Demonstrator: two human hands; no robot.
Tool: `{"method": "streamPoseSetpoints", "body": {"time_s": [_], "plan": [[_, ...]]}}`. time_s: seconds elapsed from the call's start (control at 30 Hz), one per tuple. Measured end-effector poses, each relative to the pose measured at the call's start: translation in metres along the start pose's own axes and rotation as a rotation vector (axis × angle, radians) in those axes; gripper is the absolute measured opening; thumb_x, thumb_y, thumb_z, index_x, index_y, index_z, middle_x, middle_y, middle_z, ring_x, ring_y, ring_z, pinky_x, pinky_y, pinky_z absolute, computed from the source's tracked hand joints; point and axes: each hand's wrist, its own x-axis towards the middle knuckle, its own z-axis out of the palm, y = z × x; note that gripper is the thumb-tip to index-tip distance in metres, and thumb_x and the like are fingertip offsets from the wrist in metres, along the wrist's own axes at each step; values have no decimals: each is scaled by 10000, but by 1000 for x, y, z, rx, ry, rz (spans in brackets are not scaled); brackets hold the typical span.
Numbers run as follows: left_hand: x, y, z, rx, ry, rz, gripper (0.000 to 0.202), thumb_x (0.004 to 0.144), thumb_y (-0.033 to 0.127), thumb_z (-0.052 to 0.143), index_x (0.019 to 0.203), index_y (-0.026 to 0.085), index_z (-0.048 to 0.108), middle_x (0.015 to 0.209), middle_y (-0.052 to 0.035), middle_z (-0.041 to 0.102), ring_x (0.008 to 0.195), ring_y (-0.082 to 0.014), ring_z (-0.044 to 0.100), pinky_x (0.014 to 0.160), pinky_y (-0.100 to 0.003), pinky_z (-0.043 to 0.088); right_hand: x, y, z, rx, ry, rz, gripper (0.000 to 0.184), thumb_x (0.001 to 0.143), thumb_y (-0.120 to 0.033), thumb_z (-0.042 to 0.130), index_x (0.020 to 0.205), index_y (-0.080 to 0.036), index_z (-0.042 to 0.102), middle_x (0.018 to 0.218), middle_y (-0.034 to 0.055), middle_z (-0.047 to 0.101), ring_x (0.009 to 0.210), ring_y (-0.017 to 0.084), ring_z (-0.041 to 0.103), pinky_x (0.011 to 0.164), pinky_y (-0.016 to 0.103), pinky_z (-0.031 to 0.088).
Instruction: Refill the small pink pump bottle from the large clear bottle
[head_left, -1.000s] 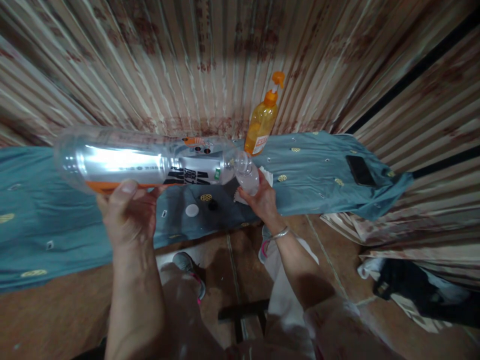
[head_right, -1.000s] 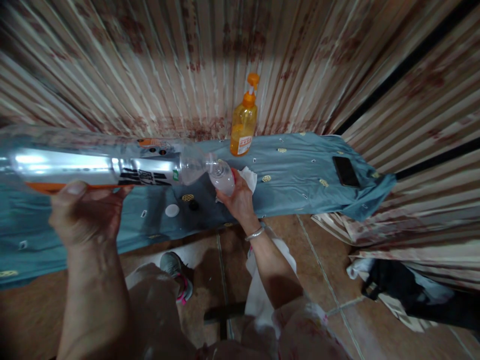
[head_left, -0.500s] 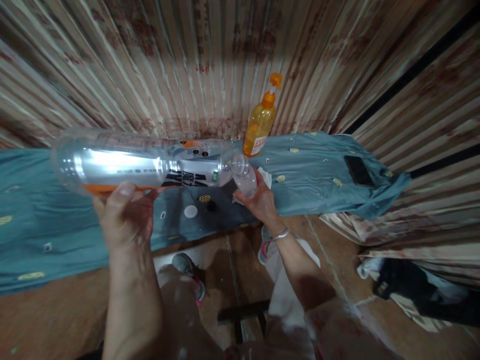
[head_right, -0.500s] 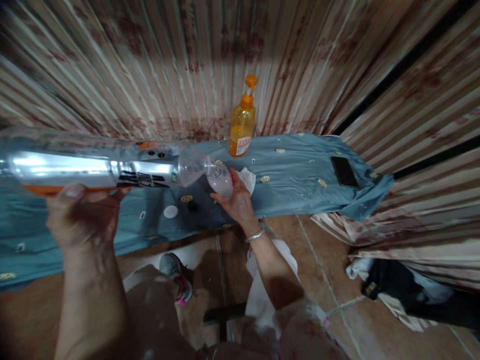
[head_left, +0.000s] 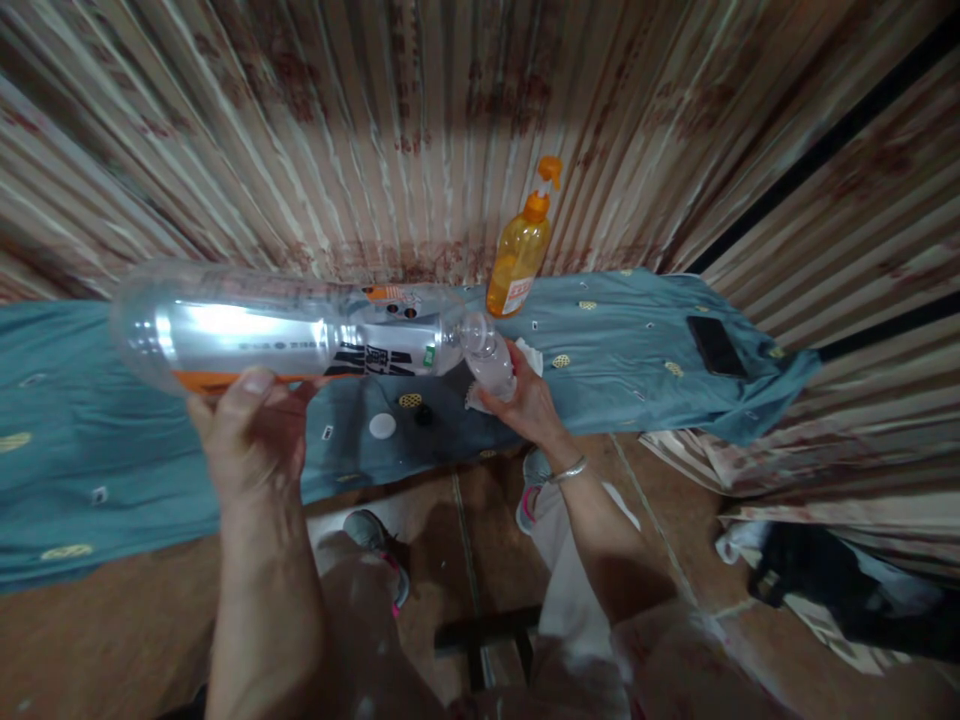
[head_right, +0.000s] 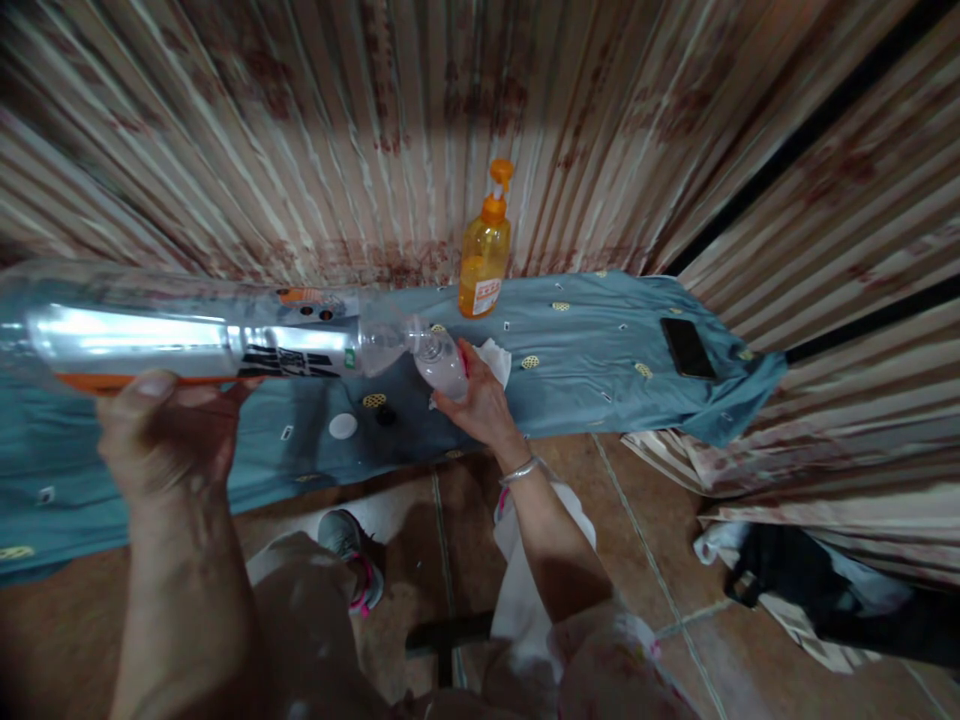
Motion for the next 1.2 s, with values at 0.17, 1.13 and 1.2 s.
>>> {"method": "streamPoseSetpoints", "body": {"time_s": [0.17, 1.13, 1.2], "plan": [[2, -3, -4, -36, -20, 91, 318, 481, 181, 725, 774, 245, 620, 587, 47, 576, 645, -163, 607, 559, -291, 544, 2, 1, -1, 20, -9, 30, 759, 680, -299, 719, 1353, -138, 406, 1269, 135, 589, 1153, 269, 565, 983, 427, 472], [1, 2, -4, -54, -63, 122, 644, 509, 143, 718, 1099, 379, 615, 762, 59, 682, 650, -146, 632, 554, -269, 570, 1, 6, 12, 23, 45, 28, 779, 689, -304, 711, 1374, -165, 366, 1276, 128, 587, 1164, 268, 573, 1009, 450, 459], [1, 2, -4, -58, -56, 125, 584, 502, 140, 722, 1040, 353, 649, 725, 58, 677, 646, -145, 633, 539, -261, 568, 1, 7, 13, 17, 53, 30, 769, 691, -304, 709, 1367, -158, 374, 1276, 133, 586, 1162, 270, 573, 1006, 449, 462]]}}
